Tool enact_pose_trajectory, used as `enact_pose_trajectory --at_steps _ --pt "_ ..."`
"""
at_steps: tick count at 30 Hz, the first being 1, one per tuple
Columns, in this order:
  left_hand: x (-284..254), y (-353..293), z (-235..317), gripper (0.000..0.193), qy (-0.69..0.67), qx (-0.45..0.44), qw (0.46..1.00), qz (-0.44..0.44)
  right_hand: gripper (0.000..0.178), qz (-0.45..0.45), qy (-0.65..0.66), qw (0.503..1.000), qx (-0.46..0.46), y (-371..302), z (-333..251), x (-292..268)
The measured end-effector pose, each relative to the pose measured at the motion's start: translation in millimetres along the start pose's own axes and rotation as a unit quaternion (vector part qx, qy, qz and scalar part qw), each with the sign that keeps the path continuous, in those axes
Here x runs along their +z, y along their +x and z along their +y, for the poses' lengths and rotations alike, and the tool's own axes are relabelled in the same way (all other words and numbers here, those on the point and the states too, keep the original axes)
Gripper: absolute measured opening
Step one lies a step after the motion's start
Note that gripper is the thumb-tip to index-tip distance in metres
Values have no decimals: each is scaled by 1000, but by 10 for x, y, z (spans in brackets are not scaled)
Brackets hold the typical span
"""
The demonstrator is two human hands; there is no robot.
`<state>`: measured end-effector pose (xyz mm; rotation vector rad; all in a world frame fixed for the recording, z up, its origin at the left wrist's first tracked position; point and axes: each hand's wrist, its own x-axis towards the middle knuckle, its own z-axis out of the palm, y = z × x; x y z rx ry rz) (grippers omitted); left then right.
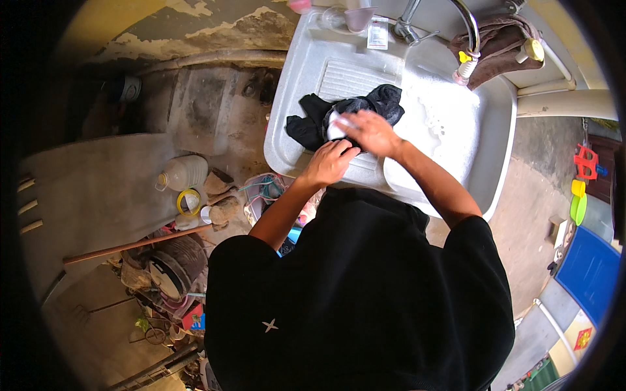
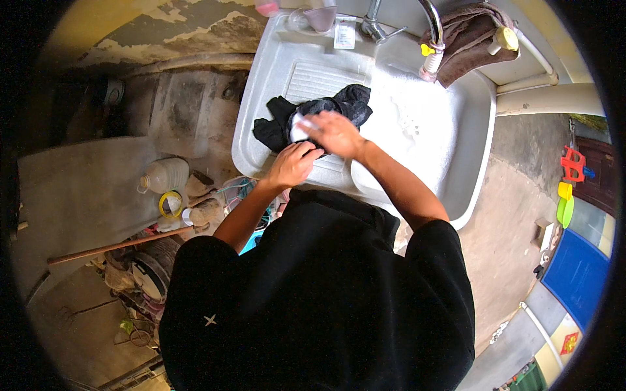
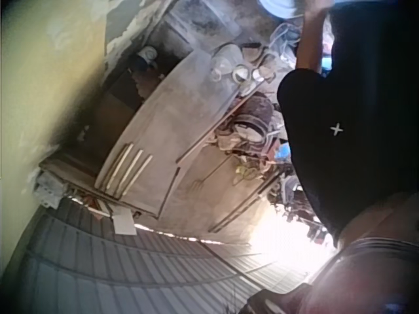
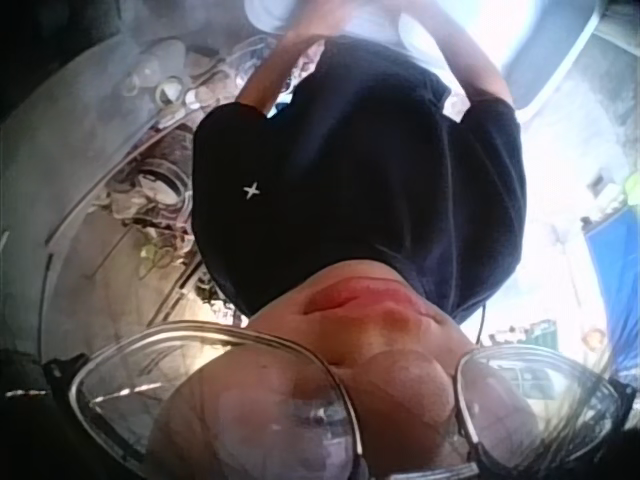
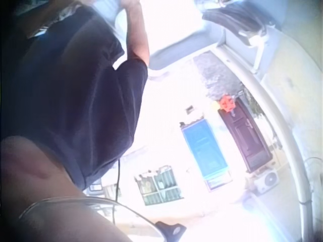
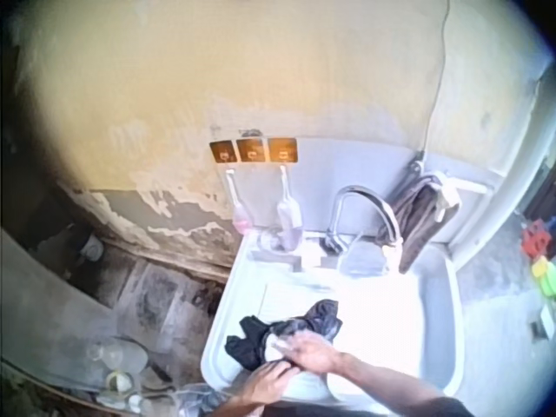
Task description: The person washes a black garment by hand in a sink, using a bar of soap to scrub the fabric, rinsing it under a running faucet, and wringing out the water.
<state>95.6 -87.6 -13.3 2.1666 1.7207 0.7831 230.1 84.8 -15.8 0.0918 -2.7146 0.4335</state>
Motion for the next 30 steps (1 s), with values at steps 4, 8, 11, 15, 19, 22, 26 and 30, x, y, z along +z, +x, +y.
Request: enact_pose_trajectory --at_steps 4,8,11,15,19,22,26,30 --pt "-79 104 39 36 0 -5 1000 27 41 51 -45 933 354 -65 351 150" --pt "-67 129 -110 31 -9 -32 998 44 51 79 -15 980 185 303 -86 108" --pt "-56 69 -94 27 -28 -39 998 47 50 19 -31 995 91 137 -82 13" --pt "-71 88 -27 25 -55 -68 995 52 43 50 -108 932 342 -476 543 43" --pt "-156 152 1 24 -81 -109 990 38 48 157 421 673 588 -724 632 -218" --pt "-202 334 160 28 -107 -101 987 58 48 232 689 473 497 -828 480 -417" --pt "-201 651 348 34 -80 -73 983 150 29 376 772 344 380 -630 309 -434" --pt "-3 967 417 54 -416 -261 868 75 42 394 723 355 443 -243 72 -504"
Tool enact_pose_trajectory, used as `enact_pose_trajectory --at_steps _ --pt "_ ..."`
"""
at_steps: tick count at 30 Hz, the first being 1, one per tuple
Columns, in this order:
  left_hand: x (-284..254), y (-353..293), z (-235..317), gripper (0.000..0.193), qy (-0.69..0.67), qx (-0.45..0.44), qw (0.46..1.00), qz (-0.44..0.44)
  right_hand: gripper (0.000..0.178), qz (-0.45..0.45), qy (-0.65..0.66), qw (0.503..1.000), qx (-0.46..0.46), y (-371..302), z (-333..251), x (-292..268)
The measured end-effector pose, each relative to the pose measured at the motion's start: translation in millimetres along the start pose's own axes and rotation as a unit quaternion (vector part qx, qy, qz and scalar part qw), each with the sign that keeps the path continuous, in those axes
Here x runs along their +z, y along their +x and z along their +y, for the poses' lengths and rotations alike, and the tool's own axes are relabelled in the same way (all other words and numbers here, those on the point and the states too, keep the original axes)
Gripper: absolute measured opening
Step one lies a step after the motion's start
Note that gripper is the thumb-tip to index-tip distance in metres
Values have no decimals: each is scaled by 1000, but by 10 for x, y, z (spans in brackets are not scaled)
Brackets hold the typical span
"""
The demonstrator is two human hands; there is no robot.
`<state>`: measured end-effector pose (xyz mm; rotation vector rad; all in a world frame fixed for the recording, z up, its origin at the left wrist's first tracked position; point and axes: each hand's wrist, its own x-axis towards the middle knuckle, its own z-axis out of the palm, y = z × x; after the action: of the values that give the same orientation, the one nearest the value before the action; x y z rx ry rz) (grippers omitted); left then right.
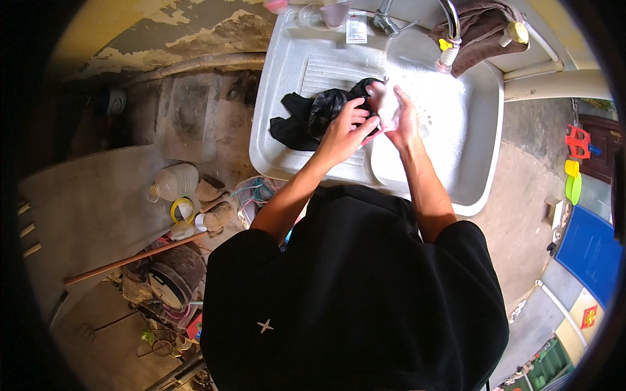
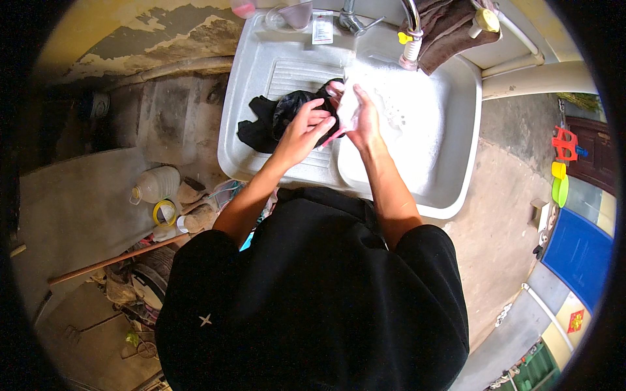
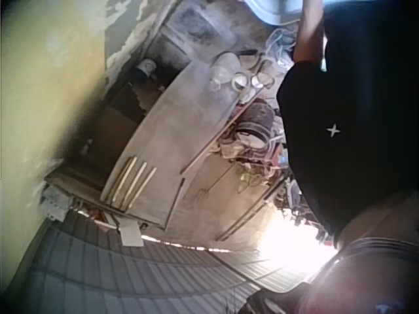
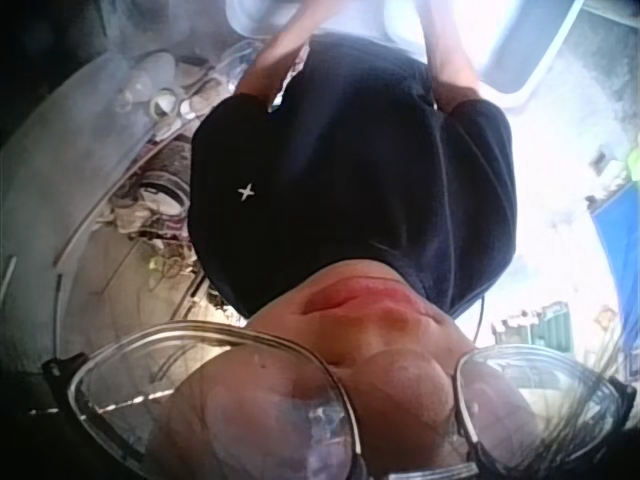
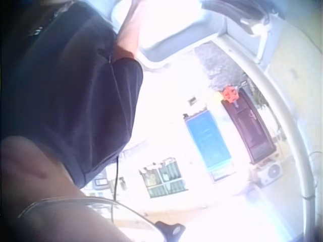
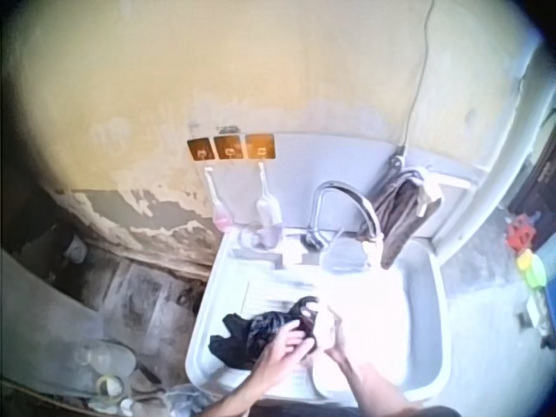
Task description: The person washes a black garment by hand in a sink, using a bar of soap to scrub the fabric, rinsing it under a running faucet, and wringing out the water.
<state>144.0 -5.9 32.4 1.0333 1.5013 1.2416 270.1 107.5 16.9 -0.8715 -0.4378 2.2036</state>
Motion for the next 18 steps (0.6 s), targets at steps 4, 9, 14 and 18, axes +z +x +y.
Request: enact_pose_trajectory --at_steps 4,9,14,18 --pt "132 149 -2 41 0 -56 997 -43 43 -29 -93 987 -130 -96 143 236" --pt "30 85 95 15 -134 -142 974 -116 42 -37 -68 990 -116 -127 160 279" --pt "2 7 -93 18 -124 -100 987 -36 47 -144 41 987 -61 -224 337 236" --pt "61 3 -260 33 -36 61 994 82 48 -160 -84 983 -3 -385 565 380"
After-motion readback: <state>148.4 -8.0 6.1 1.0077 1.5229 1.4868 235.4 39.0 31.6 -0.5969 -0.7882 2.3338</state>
